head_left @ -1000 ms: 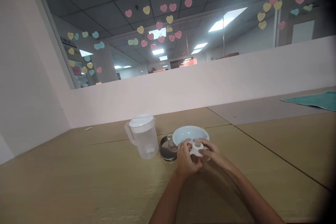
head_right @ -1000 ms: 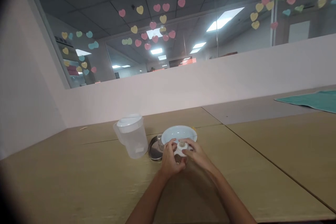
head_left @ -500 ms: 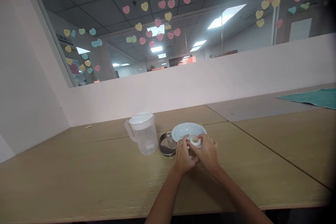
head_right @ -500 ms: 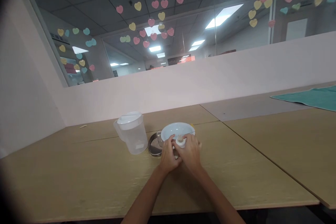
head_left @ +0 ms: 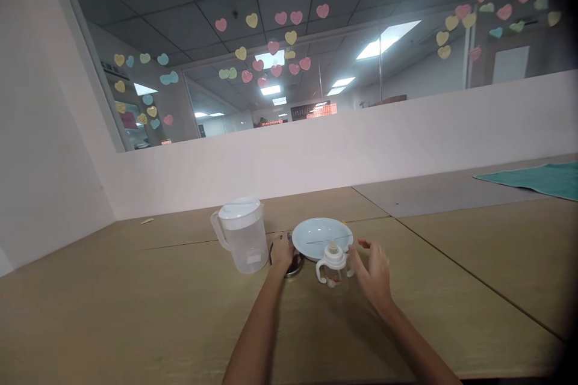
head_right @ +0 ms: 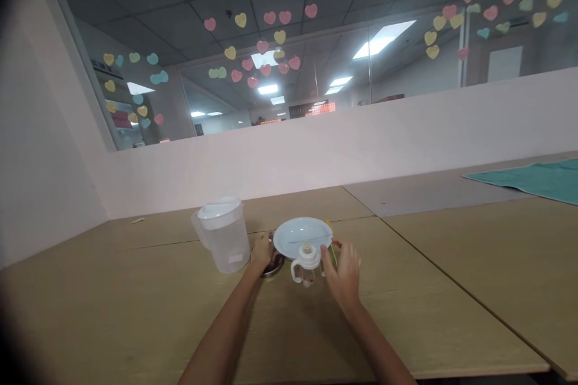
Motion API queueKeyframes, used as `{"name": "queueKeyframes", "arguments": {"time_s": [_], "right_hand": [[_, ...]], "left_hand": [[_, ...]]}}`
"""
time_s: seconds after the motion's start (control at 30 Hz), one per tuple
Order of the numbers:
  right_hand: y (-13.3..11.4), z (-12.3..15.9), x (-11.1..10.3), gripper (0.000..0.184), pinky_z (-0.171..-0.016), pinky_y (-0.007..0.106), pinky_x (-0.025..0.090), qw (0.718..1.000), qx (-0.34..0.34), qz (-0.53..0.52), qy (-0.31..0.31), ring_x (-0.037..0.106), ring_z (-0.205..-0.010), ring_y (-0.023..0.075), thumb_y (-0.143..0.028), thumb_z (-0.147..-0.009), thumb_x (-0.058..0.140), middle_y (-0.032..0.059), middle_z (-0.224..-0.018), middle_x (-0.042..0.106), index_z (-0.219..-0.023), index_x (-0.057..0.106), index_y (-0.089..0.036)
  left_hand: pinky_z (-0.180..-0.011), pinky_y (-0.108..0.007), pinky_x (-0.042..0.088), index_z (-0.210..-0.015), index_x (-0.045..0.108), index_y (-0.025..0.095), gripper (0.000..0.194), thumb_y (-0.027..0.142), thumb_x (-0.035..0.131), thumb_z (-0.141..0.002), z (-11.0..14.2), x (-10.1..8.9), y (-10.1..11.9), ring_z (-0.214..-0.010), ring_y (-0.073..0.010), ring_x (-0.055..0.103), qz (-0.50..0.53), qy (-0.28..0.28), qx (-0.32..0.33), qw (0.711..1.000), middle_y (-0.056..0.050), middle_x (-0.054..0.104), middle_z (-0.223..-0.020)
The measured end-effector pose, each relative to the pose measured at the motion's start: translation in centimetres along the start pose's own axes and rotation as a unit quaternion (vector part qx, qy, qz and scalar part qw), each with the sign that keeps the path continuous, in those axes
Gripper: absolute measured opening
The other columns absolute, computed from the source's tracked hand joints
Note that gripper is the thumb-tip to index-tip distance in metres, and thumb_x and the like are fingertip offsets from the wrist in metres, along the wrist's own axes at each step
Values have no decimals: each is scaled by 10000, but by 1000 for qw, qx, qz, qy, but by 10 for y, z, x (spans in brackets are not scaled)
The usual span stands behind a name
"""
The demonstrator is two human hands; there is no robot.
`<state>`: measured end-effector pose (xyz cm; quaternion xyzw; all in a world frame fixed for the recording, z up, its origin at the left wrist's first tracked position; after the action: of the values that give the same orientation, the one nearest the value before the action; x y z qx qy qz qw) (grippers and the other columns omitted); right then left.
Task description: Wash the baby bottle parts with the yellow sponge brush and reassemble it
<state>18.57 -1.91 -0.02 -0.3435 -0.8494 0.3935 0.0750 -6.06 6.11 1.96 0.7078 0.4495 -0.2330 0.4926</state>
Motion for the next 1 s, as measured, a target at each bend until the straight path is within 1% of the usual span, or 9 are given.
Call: {"name": "queueKeyframes", "arguments": {"time_s": [0.13,0.2,0.27,0.37,0.43,0.53,0.7,0.87,1.0], "right_hand": [[-6,-6,-7,444,-859,449,376,1000,-8,-4,10,525,-956,271,-539,-809,450,125,-979,583,-1006,507,-145],[-16,-8,-6,459,-874,443,395,999,-37,-18,-16,526,-995,266,-496,-802,477,131,-1046,578,-1097,487,-145],[-30,-10,-1,501,-927,431,396,993,-84,-38,-67,499,-1091,255,-436,-812,475,130,-1173,542,-1228,427,-162],[-46,-11,9,523,-1009,421,365,974,-153,-49,-162,435,-1208,229,-337,-835,430,97,-1316,465,-1337,360,-209],[-48,-10,16,476,-1030,426,356,963,-171,-49,-202,418,-1237,228,-302,-842,408,86,-1348,442,-1312,420,-223],[-41,-10,21,441,-1010,414,391,964,-153,-76,-201,433,-1232,226,-306,-851,409,94,-1357,433,-1280,458,-219],[-28,-2,30,581,-961,386,442,963,-81,-146,-213,489,-1180,209,-382,-856,442,119,-1337,444,-1380,263,-205],[-24,8,41,617,-955,412,442,963,-31,-158,-217,486,-1184,226,-408,-860,416,121,-1361,416,-1402,197,-212],[-23,13,44,785,-945,435,443,975,-61,-121,-174,441,-1220,265,-381,-775,537,135,-1405,349,-1424,125,-223]], "left_hand": [[-895,-368,420,-1232,389,130,443,246,516,-824,25,-34,24,-1081,-263,546,35,91,-11,995,-177,556,-1166],[-916,-333,419,-1264,334,165,473,355,482,-857,39,-46,47,-1098,-220,535,75,124,13,989,-131,539,-1199],[-903,-331,431,-1217,398,193,473,380,559,-813,52,-47,74,-1050,-208,556,198,92,112,969,-95,568,-1163],[-942,-349,407,-1194,458,225,438,334,588,-790,64,-34,96,-1073,-200,533,243,23,183,952,-64,575,-1165],[-970,-365,388,-1207,469,226,433,303,574,-794,67,-23,97,-1104,-204,512,248,3,199,948,-64,564,-1193],[-997,-375,370,-1232,465,225,432,310,548,-816,67,-16,92,-1153,-209,482,272,12,201,941,-69,531,-1249],[-959,-337,412,-1269,414,228,456,363,521,-848,69,-24,94,-1123,-187,506,333,67,155,928,-72,522,-1259],[-1006,-369,378,-1274,445,239,469,379,536,-836,79,-23,104,-1154,-208,483,291,5,202,935,-69,515,-1275],[-1025,-391,365,-1297,435,231,480,389,510,-851,83,-12,92,-1170,-214,474,288,-25,196,937,-75,499,-1305]]}}
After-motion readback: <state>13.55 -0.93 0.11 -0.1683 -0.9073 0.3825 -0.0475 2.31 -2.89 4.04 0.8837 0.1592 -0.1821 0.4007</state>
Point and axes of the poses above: each hand's wrist, its own z-axis away from the middle knuckle, its own x-axis out of the palm, y = z × x, the point moved 4 cm from there along -z, towards the middle knuckle
